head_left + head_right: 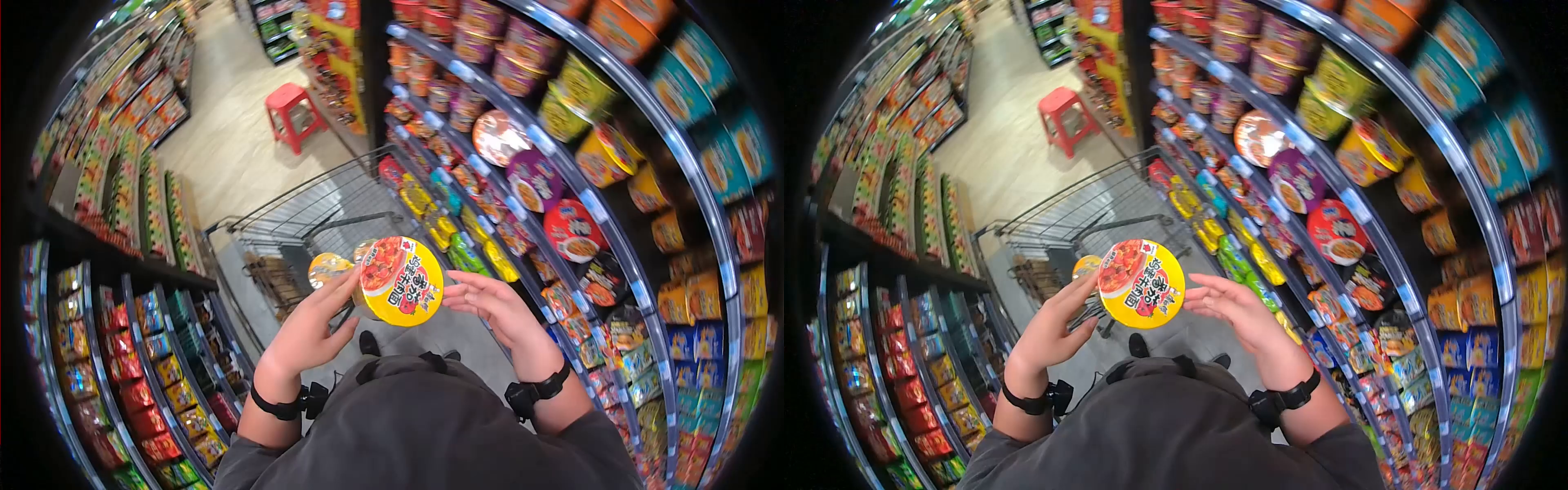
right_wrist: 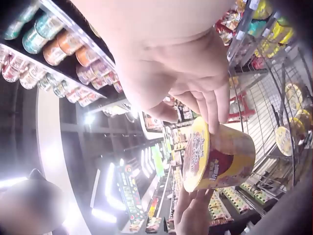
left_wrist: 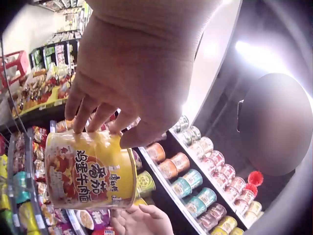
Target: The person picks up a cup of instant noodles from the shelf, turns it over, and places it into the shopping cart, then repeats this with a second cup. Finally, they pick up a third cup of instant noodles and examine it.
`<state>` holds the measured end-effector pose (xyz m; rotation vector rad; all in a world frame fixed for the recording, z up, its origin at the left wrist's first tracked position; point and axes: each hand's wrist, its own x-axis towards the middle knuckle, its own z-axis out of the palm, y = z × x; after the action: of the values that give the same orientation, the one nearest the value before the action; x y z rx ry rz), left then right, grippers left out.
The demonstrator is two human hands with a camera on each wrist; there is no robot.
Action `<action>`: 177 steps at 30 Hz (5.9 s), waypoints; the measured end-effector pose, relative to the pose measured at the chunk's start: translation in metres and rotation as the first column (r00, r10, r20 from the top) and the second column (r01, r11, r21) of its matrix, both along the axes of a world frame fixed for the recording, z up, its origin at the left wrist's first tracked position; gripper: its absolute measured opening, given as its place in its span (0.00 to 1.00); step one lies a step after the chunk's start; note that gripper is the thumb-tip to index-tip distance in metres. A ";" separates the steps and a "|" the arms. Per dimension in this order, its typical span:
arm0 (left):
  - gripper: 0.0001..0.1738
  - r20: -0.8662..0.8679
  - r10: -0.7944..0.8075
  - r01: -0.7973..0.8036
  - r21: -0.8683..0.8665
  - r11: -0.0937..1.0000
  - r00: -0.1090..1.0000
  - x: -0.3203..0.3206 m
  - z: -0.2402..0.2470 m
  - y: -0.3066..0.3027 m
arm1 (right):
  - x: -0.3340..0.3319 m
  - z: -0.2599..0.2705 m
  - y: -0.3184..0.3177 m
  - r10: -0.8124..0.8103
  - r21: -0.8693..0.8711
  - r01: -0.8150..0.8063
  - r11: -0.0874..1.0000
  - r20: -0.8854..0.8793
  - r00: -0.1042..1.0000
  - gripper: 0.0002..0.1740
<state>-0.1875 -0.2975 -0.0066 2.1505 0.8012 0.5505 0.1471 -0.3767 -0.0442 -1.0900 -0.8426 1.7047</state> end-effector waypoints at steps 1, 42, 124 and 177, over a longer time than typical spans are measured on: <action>0.42 0.005 0.032 -0.032 -0.005 0.999 0.999 -0.020 -0.003 0.001 | -0.018 0.000 0.014 0.040 -0.009 -0.040 0.999 0.027 0.999 0.28; 0.25 -0.130 0.537 -0.484 -0.640 0.597 0.833 -0.027 -0.251 0.269 | -0.093 -0.215 0.329 0.431 -0.637 -0.212 0.741 0.210 0.878 0.14; 0.20 -0.017 0.178 -0.167 -0.444 0.880 0.984 -0.033 -0.149 0.090 | 0.043 -0.166 -0.081 -0.401 -0.268 0.512 0.816 0.374 0.836 0.15; 0.25 0.325 -0.189 0.253 -0.164 0.954 0.926 0.434 -0.004 0.148 | 0.307 0.021 -0.117 -0.606 0.259 0.587 0.767 -0.007 0.796 0.24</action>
<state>0.2461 -0.1493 -0.0109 1.8750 0.4154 0.6343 0.4544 -0.4941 -0.0228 -1.1030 -0.6362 0.9945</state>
